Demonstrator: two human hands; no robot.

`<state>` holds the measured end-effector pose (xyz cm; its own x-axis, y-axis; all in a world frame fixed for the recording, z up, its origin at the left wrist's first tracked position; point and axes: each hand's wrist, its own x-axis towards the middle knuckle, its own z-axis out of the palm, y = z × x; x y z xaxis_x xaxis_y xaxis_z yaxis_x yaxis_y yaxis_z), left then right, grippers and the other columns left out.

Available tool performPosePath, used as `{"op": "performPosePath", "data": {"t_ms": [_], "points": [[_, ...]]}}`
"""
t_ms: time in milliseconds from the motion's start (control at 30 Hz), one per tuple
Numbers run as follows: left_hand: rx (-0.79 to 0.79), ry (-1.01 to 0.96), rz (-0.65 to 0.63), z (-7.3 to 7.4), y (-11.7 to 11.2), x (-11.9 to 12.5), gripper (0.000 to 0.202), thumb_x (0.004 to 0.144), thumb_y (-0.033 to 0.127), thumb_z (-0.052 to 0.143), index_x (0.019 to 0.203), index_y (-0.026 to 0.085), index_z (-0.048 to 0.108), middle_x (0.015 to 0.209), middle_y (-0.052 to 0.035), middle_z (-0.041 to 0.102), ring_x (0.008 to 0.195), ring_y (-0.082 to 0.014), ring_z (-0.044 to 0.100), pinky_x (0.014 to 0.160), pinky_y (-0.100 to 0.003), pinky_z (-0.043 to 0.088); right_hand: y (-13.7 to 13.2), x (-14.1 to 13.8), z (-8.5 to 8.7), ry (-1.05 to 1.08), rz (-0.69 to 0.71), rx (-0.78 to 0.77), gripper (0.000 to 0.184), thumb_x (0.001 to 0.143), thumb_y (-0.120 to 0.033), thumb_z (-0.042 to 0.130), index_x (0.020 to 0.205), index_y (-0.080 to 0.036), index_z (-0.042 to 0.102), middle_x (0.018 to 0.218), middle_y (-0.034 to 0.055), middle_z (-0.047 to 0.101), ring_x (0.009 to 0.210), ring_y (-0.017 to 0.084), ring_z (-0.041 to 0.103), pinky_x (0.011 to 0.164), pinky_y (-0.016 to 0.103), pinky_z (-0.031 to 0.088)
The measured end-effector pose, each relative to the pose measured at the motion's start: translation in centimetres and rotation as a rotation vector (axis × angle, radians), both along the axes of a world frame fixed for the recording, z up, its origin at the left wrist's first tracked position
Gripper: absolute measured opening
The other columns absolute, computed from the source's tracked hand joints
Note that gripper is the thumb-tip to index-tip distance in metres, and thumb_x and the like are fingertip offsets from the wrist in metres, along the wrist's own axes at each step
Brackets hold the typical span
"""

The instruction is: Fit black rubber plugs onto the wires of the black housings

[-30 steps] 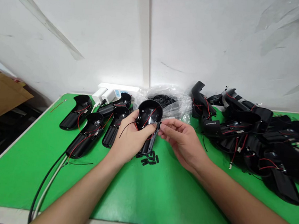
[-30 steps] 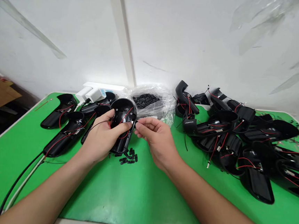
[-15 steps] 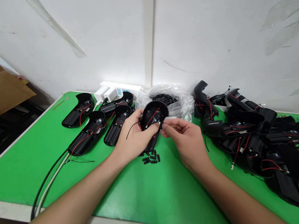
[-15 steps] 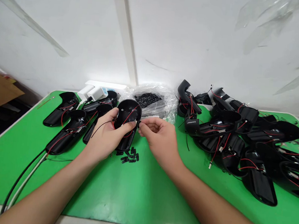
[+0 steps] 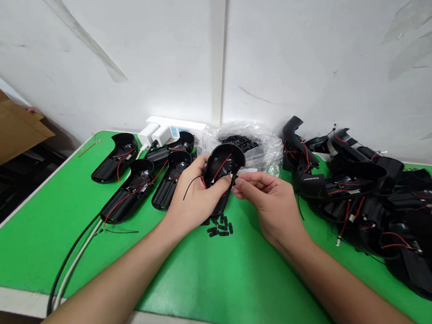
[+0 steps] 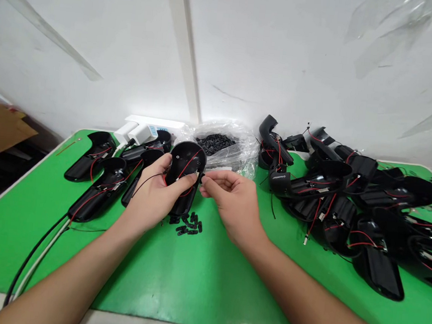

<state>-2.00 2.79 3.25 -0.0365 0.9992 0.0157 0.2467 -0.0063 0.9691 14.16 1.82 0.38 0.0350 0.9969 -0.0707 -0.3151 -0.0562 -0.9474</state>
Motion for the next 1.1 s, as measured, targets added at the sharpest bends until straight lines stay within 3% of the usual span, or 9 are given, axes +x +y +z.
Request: {"op": "performPosePath", "data": {"t_ms": [267,567,900,1100], "points": [[0.033,0.004,-0.010,0.47,-0.20,0.42,0.023,0.078,0.027,0.078,0.098,0.020,0.067,0.088,0.0060,0.069,0.080,-0.0056,0.059,0.077,-0.017,0.046,-0.06,-0.02,-0.08,-0.045,-0.025,0.027,0.024,0.072,-0.033,0.094,0.083,-0.017,0.081,0.075,0.0065,0.075,0.068,0.018,0.071,0.068,0.034,0.060],[-0.025,-0.030,-0.015,0.08,-0.10,0.06,0.024,0.079,0.034,0.081,0.094,0.022,0.067,0.086,0.0073,0.070,0.081,-0.0050,0.060,0.080,-0.018,0.046,-0.25,-0.09,-0.27,-0.101,-0.022,0.047,0.019,0.076,-0.031,0.091,0.082,-0.017,0.080,0.075,0.0064,0.075,0.067,0.017,0.069,0.066,0.032,0.057],[0.029,-0.006,-0.024,0.43,-0.07,-0.08,0.025,0.079,0.036,0.081,0.093,0.021,0.066,0.083,0.0080,0.069,0.078,-0.0036,0.058,0.079,-0.016,0.047,0.00,-0.01,0.14,0.115,0.037,-0.056,0.033,0.062,-0.034,0.102,0.082,-0.016,0.083,0.074,0.0056,0.076,0.067,0.013,0.070,0.068,0.025,0.057],[-0.045,-0.027,-0.022,0.11,0.00,-0.53,0.021,0.081,0.037,0.079,0.091,0.022,0.069,0.077,0.0096,0.068,0.067,-0.0008,0.054,0.065,-0.012,0.045,0.05,0.04,0.36,0.166,0.100,-0.057,0.032,0.064,-0.033,0.102,0.083,-0.015,0.083,0.079,0.0048,0.075,0.068,0.009,0.067,0.066,0.020,0.054]]}}
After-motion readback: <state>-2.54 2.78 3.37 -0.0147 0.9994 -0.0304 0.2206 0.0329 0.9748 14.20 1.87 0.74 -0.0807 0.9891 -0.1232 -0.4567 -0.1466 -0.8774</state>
